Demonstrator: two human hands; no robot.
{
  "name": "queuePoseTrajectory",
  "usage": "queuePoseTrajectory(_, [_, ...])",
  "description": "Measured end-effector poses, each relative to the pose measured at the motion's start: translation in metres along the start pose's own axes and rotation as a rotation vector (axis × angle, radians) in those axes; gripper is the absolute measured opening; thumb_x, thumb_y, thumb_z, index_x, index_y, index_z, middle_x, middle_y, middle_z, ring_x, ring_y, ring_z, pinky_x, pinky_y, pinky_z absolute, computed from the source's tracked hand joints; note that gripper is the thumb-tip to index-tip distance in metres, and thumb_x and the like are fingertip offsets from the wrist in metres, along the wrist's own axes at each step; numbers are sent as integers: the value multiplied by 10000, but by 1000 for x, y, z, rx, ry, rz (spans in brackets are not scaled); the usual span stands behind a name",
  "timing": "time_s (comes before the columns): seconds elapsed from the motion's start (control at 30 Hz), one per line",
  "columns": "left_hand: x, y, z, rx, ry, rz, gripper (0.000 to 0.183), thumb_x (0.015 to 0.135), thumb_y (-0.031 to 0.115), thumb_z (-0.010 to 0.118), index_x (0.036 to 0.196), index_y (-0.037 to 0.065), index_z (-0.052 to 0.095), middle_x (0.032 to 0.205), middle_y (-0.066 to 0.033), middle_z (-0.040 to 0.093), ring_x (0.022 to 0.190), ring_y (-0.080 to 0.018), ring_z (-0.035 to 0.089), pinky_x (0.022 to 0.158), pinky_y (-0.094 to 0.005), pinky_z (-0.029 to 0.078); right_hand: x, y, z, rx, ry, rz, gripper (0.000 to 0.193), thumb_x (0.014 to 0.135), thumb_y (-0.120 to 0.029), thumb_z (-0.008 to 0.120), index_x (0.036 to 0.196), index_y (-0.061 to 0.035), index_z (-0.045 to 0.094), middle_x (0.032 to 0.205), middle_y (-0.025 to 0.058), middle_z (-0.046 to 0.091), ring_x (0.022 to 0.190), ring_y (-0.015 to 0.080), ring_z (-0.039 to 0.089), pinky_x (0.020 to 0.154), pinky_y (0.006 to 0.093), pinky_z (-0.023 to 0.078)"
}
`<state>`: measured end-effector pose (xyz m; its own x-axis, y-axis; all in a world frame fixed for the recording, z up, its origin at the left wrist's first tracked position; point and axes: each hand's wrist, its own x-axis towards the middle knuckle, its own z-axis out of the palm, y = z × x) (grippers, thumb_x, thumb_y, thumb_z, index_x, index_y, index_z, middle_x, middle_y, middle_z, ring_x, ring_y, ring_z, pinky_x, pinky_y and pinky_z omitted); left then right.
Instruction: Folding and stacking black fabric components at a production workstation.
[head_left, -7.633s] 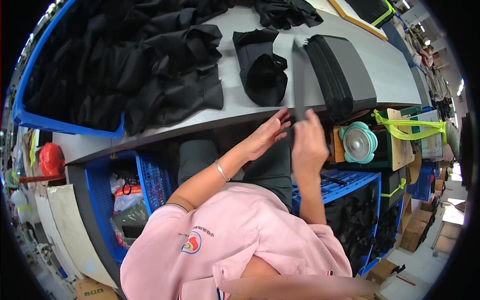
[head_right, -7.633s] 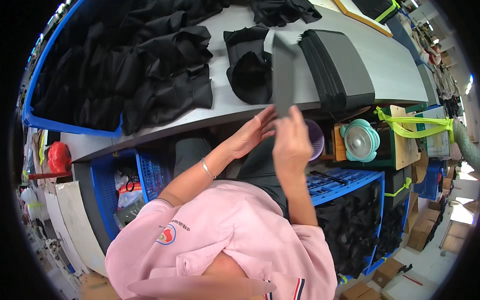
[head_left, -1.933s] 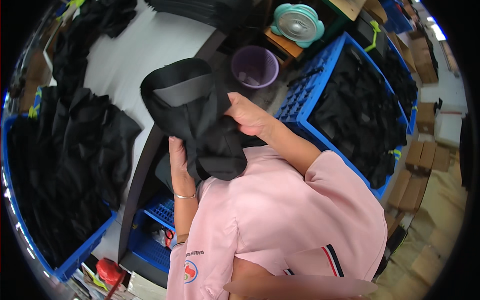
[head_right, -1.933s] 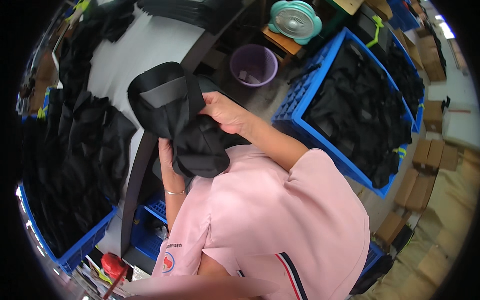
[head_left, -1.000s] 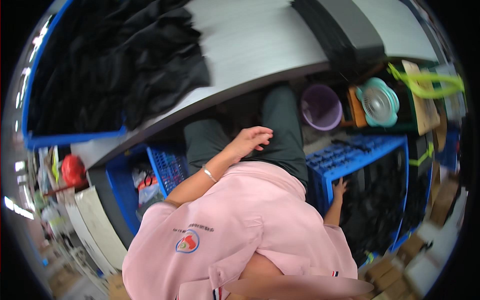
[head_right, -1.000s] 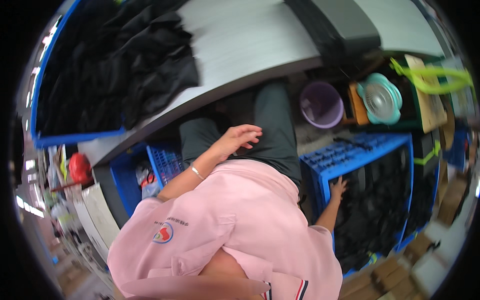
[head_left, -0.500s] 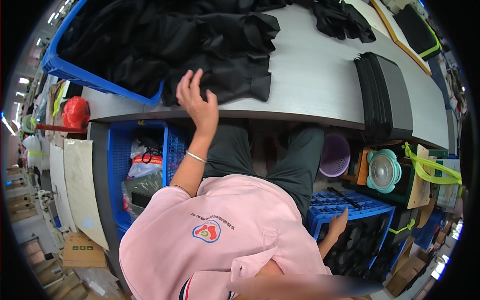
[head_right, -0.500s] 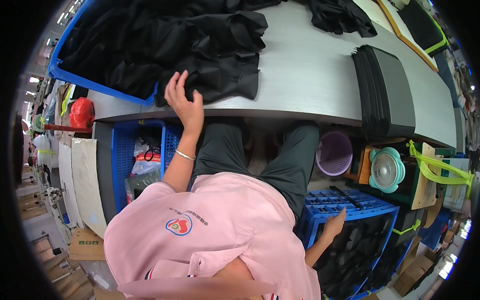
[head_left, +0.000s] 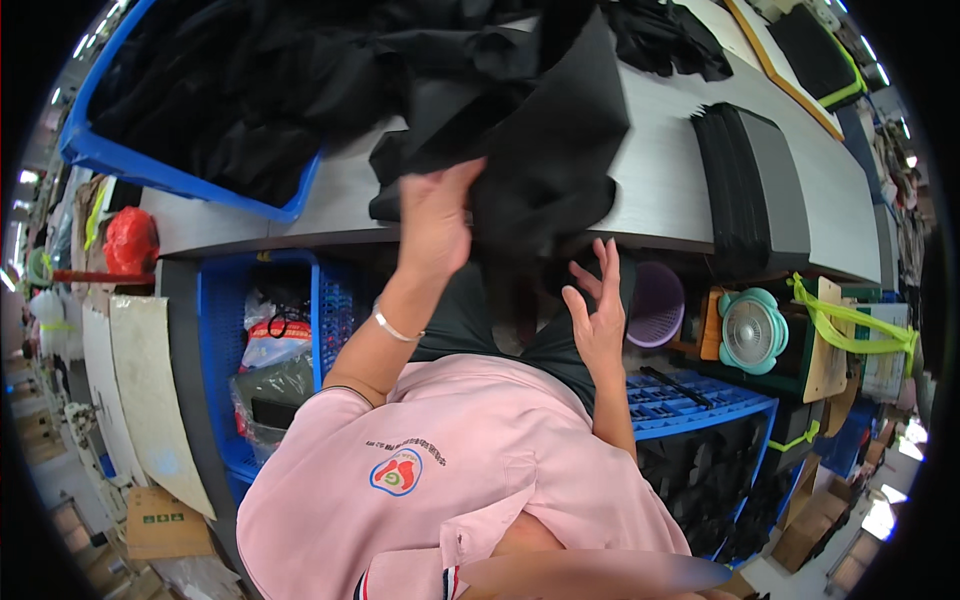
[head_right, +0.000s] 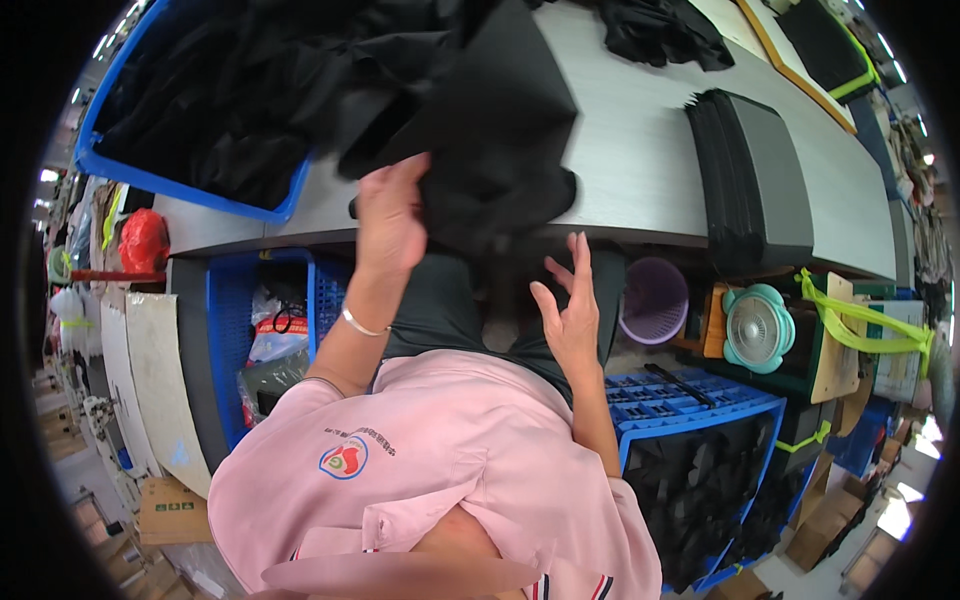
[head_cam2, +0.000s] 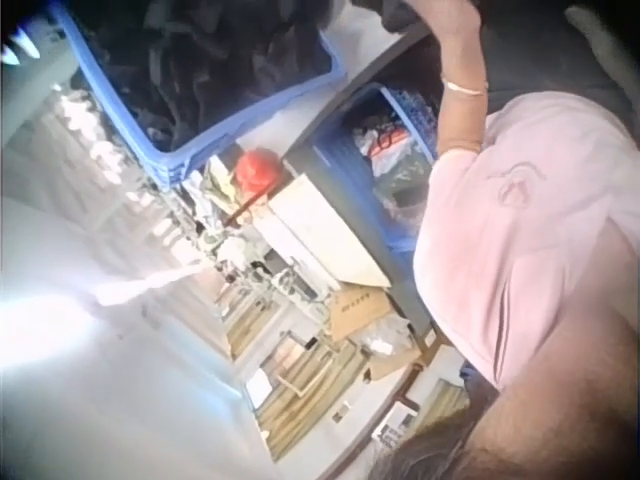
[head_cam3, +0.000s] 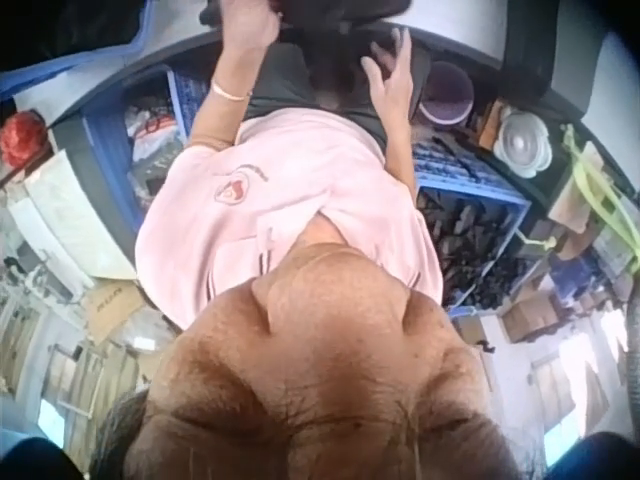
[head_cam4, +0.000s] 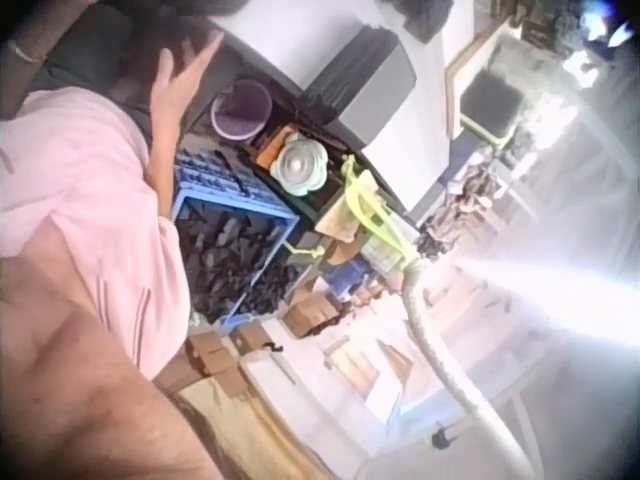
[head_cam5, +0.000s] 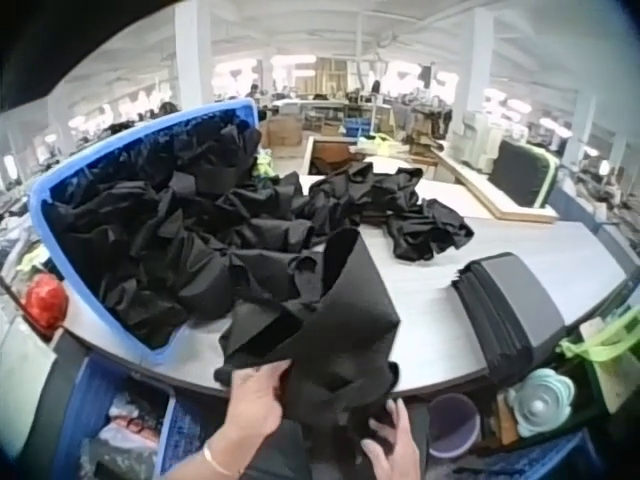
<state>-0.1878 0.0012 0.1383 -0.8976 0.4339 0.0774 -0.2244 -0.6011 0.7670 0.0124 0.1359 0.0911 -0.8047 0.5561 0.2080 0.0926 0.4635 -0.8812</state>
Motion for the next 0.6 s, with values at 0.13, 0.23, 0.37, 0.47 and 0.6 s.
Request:
queuePoseTrajectory(0.13, [22,-83,38,124,-52,-366,397,914,187,724,1240,0,597,1148,-64,635,1030,-132,594,890,-280,489,1,17,-5,443,138,294,725,974,-148,630,1537,32,210,1380,243,514,1004,198,671,875,303,521])
queuePoseTrajectory(0.23, [13,-138,32,786,-32,93,723,835,235,781,1425,-6,440,1449,-189,424,1299,-317,462,1025,-404,438,-8,45,-24,401,159,351,673,982,-144,625,1511,62,263,1355,192,533,982,154,658,874,270,516])
queuePoseTrajectory(0.37, [-12,-111,76,1040,-295,452,651,765,240,812,1330,51,551,1408,-149,483,1276,-350,450,1060,-436,364,-28,61,-37,285,226,384,466,960,-53,630,1387,44,472,1326,150,570,1007,166,669,880,281,516])
queuePoseTrajectory(0.47, [-4,-125,84,1101,-455,444,453,747,200,790,1160,69,659,1165,-101,615,1094,-313,531,957,-418,389,-23,47,-38,2,278,210,297,945,-9,620,1240,24,605,1245,143,632,1028,213,679,884,307,518])
queuePoseTrajectory(0.6, [8,-136,72,1341,-698,155,240,804,159,745,1018,58,707,987,-82,670,978,-280,571,866,-407,430,-3,31,-31,-323,277,-209,206,900,30,623,1098,12,678,1145,151,683,1021,306,667,872,361,527])
